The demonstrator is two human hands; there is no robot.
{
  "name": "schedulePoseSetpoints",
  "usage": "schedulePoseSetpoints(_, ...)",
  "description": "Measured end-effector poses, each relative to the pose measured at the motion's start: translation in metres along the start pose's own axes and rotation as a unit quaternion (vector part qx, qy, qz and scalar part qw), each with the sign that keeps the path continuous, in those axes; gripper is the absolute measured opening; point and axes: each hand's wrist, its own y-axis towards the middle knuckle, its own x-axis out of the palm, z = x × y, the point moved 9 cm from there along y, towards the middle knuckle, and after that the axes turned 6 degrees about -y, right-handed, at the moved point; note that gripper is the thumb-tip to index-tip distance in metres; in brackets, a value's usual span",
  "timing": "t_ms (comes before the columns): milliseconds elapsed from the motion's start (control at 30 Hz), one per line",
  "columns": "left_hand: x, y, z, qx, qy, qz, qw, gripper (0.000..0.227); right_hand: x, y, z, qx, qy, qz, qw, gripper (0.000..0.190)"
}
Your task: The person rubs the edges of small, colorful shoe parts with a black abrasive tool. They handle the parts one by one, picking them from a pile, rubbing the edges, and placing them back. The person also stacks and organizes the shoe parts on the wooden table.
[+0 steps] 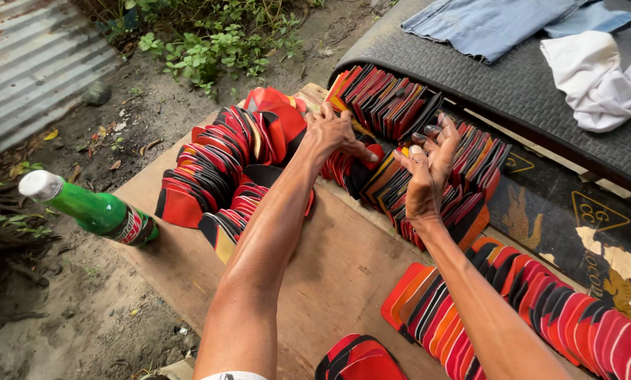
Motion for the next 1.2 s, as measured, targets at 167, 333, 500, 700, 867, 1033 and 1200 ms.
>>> schedulePoseSetpoints(167,-0.019,0.033,-0.031,0.027,-0.124,-0.043,0.991,0.094,0.011,-0.008,0.015,0.006,0.016,-0.007,1.0,0.069)
schedulePoseSetpoints(333,-0.015,0.059,-0.043,0.061,-0.135,-0.049,0.988,0.057,0.017,-0.011,0.016,-0.015,-0.051,-0.014,0.999,0.066)
schedulePoseSetpoints(500,-0.003,0.065,-0.047,0.073,-0.128,-0.058,0.987,0.031,0.015,-0.011,0.025,-0.003,-0.023,-0.012,1.0,0.068)
schedulePoseSetpoints(700,-0.003,0.048,-0.046,0.121,0.029,0.036,0.992,0.022,0.014,-0.009,0.026,0.022,-0.009,-0.005,1.0,0.068)
schedulePoseSetpoints(867,0.0,0.042,-0.034,0.116,0.039,0.029,0.992,0.018,0.012,-0.011,0.024,0.02,-0.02,-0.012,1.0,0.068)
schedulePoseSetpoints(1033,-0.02,0.037,-0.032,0.142,-0.031,0.084,0.986,0.021,0.012,-0.009,0.02,0.013,-0.012,-0.007,1.0,0.068)
schedulePoseSetpoints(1200,-0.012,0.01,-0.004,0.083,-0.114,-0.047,0.989,0.078,0.01,-0.011,0.027,0.023,0.015,0.004,1.0,0.068)
